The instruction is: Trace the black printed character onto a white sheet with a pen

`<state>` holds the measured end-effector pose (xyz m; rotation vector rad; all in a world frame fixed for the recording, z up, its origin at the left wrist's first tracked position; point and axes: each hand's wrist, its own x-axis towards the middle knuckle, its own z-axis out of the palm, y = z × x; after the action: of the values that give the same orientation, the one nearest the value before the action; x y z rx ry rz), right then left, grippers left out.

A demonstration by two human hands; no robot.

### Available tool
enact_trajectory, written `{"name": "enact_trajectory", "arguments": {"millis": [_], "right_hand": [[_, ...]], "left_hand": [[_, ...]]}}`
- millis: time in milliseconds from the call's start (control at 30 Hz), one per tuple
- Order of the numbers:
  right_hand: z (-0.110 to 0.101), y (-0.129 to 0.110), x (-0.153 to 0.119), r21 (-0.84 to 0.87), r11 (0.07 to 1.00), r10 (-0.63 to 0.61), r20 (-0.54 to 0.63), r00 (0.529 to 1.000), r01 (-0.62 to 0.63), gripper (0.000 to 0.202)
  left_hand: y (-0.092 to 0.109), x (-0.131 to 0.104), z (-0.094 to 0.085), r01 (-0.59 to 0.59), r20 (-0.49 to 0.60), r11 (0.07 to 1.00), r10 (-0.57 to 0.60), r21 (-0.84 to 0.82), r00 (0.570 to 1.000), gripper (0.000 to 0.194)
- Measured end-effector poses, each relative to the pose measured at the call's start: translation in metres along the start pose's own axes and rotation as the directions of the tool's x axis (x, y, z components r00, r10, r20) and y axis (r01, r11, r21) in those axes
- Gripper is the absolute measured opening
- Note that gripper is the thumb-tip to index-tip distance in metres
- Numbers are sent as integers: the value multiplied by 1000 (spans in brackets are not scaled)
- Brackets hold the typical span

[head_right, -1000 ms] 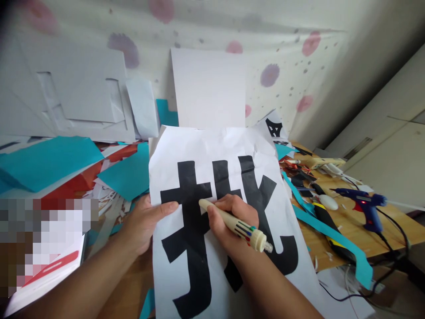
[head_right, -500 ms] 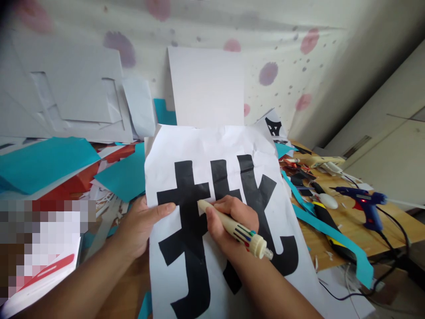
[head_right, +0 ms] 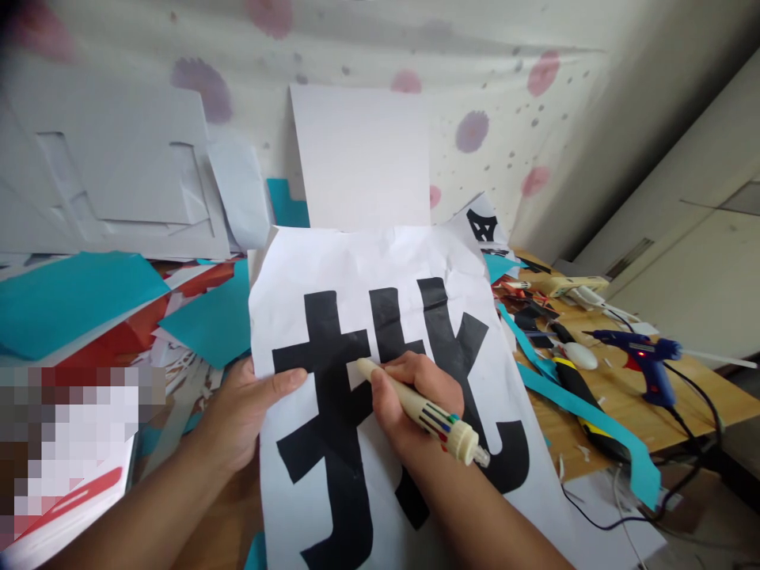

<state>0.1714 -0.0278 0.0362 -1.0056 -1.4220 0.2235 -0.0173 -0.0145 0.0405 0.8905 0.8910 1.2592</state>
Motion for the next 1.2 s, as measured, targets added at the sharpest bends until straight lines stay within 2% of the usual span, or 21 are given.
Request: {"name": "enact_trajectory", "arguments": {"millis": [233, 400, 567, 733, 833, 933, 1000, 1067, 1133, 1200], "right_hand": [[-1, 4, 0, 39, 998, 55, -79, 995, -52, 21], [-2, 5, 3, 24, 998, 61, -112, 992, -59, 22], [-1, 2, 7, 52, 998, 33, -113, 993, -27, 22], [0, 1, 9, 102, 994, 61, -112, 992, -50, 23], [1, 4, 10, 173, 981, 112, -124, 986, -89, 24], [2, 9, 10, 346, 917, 259, -143, 955, -197, 25], [2, 12, 12, 424, 862, 362, -129, 923, -279, 26], [0, 15, 15, 403, 848, 410, -86, 908, -344, 25], [-1, 16, 22, 336, 868, 394, -22, 919, -365, 24], [-2, 17, 31, 273, 907, 326, 25, 945, -320, 23]], "left_hand": [[-1, 0, -2, -27, 13, 999, 27, 27, 1000, 60], [-1, 0, -2, -17, 29, 999, 16, 30, 999, 50], [0, 0, -2, -13, 31, 1000, 12, 19, 999, 49], [1, 0, -2, 2, 34, 1000, -2, 18, 999, 49], [0, 1, -2, -5, 43, 1000, 4, 18, 999, 48], [-2, 2, -3, -38, 23, 999, 38, 20, 999, 51], [-2, 3, -3, -55, 3, 998, 55, 36, 998, 53], [-3, 4, -3, -61, 1, 997, 61, 47, 998, 55], [-2, 4, -3, -54, 11, 998, 54, 45, 999, 56], [-2, 4, -2, -48, 13, 998, 48, 41, 999, 54]]}}
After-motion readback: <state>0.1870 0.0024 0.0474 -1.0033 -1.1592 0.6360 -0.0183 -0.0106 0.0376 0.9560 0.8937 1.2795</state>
